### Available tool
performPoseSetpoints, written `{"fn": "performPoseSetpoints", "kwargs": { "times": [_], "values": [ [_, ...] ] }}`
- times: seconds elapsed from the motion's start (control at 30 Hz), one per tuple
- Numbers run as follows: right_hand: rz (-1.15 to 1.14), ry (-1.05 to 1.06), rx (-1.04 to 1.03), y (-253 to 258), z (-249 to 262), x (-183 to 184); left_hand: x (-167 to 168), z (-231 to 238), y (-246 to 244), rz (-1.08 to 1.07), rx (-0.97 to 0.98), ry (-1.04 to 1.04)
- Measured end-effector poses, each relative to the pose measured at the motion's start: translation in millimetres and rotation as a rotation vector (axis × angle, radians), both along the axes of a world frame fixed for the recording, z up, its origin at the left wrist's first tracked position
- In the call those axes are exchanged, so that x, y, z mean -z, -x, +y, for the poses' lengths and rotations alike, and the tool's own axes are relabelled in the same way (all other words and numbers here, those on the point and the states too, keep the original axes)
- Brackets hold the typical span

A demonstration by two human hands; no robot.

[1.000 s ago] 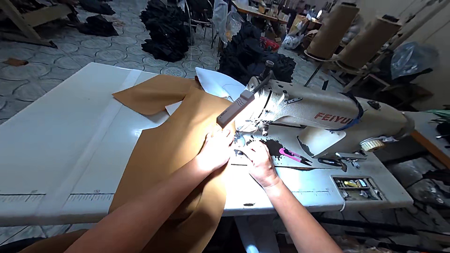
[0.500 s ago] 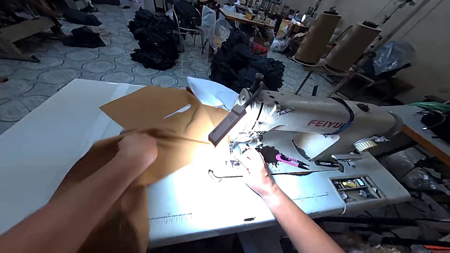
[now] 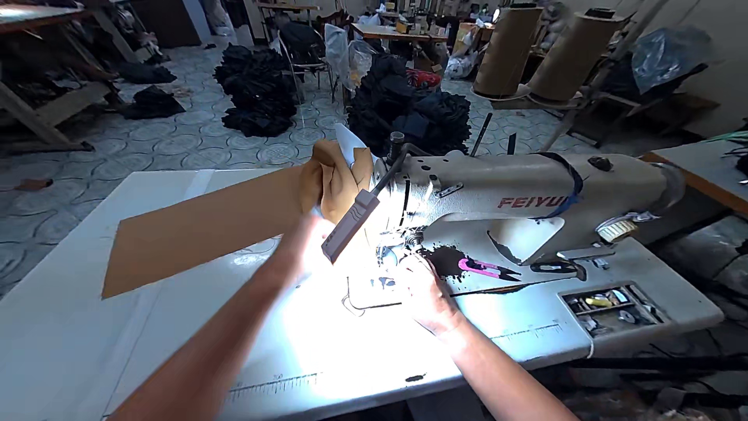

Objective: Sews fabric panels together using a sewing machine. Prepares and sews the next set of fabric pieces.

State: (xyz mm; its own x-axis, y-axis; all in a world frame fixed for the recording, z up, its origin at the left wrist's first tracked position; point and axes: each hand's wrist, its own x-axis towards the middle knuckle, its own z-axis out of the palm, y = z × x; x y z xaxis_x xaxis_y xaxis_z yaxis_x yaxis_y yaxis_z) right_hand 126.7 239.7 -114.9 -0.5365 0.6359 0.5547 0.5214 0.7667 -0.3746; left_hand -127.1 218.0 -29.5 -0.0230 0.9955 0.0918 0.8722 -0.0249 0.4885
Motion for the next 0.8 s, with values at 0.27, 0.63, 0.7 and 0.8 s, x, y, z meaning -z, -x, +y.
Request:
{"fn": "performPoseSetpoints", "kwargs": {
  "times": [0.27,0.63,0.7,0.8],
  "values": [
    [0.113,-0.069,-0.026,-0.2,-4.8,2.5,27.0,-39.1,-110.7,-0.940,-0.218,-0.610],
    [0.116,-0.201,-0.020,-1.6,-3.5,4.8,21.2,-7.2,-148.3,-0.635,-0.577,-0.780],
    [0.154,-0.124,0.002,-5.3,-5.4,1.9,28.7,-14.1,-137.9,-0.634,-0.545,-0.796],
    [0.220,-0.043,0.068,-10.5,-17.1,-4.4,36.9,-29.0,-116.7,-0.810,-0.415,-0.883]
  ]
}}
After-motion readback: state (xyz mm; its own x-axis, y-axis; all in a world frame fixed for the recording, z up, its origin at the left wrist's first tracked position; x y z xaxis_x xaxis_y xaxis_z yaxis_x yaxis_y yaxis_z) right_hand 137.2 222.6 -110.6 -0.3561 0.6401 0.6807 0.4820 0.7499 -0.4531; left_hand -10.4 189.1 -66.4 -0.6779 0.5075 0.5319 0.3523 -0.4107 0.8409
